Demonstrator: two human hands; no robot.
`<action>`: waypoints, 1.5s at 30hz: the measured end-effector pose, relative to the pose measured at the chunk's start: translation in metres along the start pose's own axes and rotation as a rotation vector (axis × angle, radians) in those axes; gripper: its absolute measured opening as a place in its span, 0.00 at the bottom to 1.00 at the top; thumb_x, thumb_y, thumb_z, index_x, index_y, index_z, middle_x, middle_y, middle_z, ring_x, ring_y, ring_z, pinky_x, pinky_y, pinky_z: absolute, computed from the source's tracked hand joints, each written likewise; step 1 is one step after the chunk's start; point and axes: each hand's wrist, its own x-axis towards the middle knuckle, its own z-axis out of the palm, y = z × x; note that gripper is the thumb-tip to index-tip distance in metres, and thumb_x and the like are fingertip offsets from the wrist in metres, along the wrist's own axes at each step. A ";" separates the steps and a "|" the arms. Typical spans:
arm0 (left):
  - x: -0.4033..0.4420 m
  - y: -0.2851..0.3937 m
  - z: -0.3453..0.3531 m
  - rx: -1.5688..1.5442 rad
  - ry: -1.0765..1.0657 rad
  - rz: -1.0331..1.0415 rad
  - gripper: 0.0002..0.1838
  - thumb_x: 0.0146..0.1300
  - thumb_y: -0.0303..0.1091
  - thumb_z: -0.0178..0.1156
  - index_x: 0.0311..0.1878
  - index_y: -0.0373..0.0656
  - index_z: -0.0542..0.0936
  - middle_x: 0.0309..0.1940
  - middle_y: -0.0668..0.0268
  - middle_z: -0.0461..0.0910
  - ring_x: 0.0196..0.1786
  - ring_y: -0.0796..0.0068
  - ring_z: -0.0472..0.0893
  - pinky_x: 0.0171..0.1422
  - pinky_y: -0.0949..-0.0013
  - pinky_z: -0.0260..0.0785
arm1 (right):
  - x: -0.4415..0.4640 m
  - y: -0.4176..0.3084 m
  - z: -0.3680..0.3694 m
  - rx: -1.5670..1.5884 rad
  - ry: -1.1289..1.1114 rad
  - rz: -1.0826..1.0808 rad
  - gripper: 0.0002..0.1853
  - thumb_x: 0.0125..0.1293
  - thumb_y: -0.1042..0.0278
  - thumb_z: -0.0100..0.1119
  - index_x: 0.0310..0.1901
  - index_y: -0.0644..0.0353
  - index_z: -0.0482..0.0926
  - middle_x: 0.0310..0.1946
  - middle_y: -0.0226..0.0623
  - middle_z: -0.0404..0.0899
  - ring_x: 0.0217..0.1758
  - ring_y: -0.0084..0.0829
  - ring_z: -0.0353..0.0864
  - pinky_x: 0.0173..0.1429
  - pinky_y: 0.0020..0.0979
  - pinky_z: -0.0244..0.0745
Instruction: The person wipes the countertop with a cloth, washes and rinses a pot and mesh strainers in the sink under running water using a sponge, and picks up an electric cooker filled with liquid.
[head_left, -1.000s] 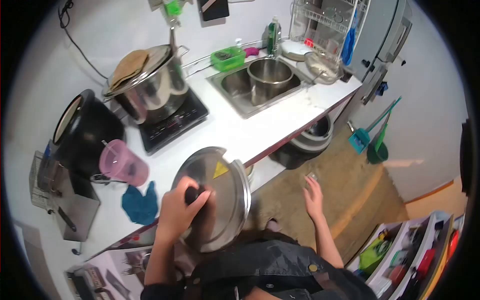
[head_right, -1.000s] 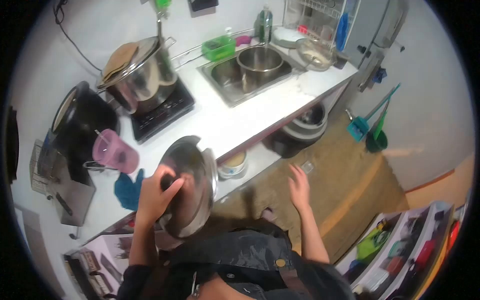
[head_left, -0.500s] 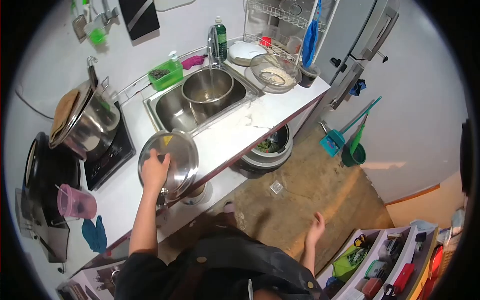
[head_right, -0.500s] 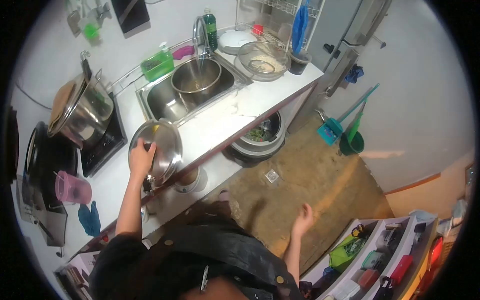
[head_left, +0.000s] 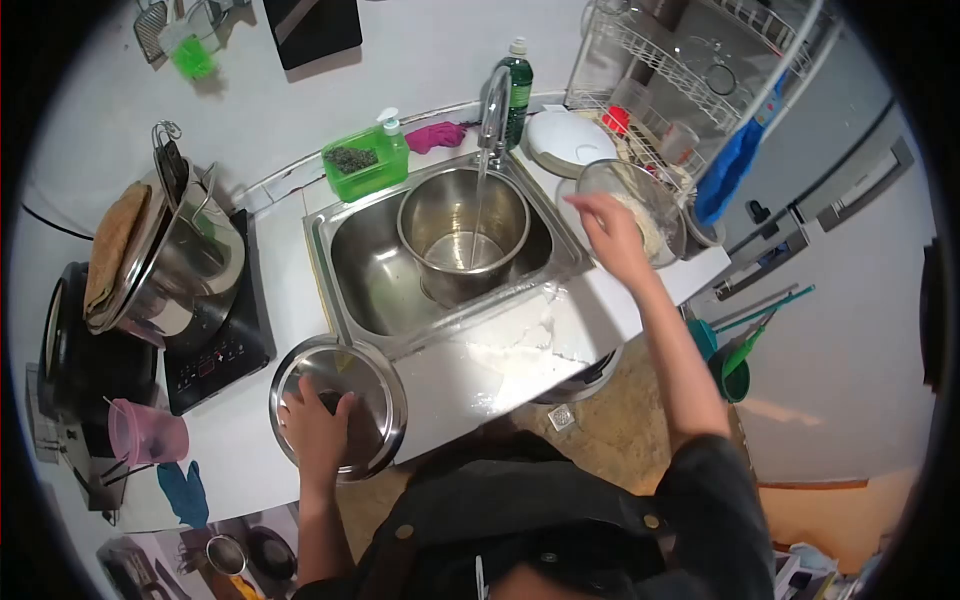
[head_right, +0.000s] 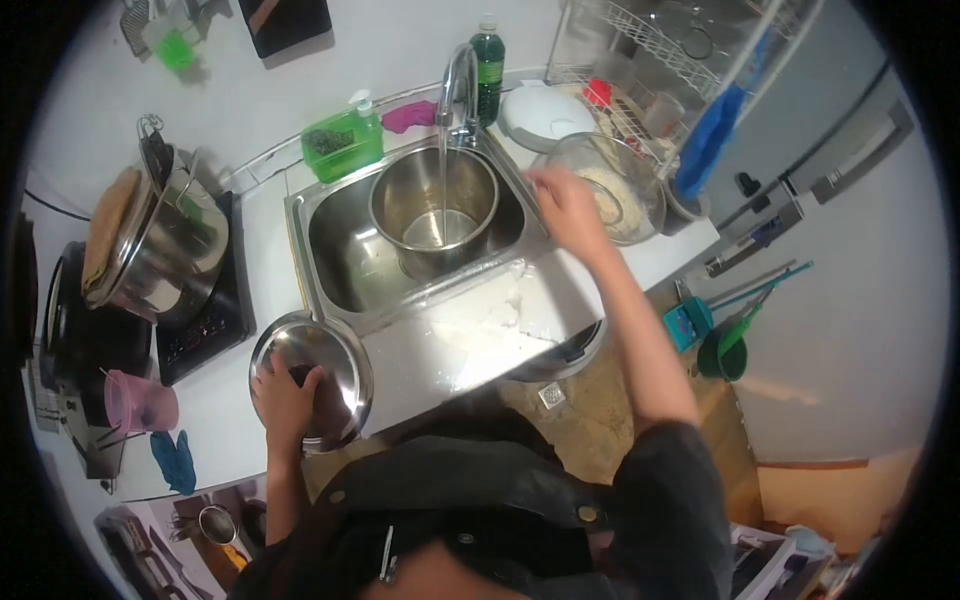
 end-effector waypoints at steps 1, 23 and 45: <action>0.001 0.012 -0.009 0.109 0.130 0.056 0.31 0.53 0.47 0.64 0.58 0.45 0.67 0.45 0.53 0.75 0.52 0.52 0.72 0.53 0.52 0.64 | 0.031 0.015 0.013 -0.061 -0.060 -0.048 0.17 0.56 0.77 0.49 0.49 0.63 0.77 0.44 0.48 0.78 0.49 0.44 0.76 0.54 0.38 0.70; 0.126 0.160 0.097 -0.194 0.065 0.660 0.11 0.42 0.43 0.69 0.24 0.49 0.79 0.23 0.76 0.75 0.44 0.75 0.75 0.72 0.34 0.36 | 0.185 0.143 0.189 -0.273 -0.886 -0.126 0.17 0.63 0.59 0.49 0.52 0.52 0.76 0.48 0.38 0.77 0.49 0.42 0.77 0.49 0.44 0.76; 0.139 0.218 0.037 -0.823 0.605 -0.412 0.28 0.57 0.52 0.63 0.14 0.39 0.69 0.08 0.61 0.61 0.15 0.58 0.59 0.23 0.59 0.53 | 0.228 0.145 0.190 0.290 -1.060 0.324 0.20 0.62 0.49 0.51 0.32 0.61 0.77 0.13 0.29 0.67 0.10 0.25 0.66 0.13 0.31 0.62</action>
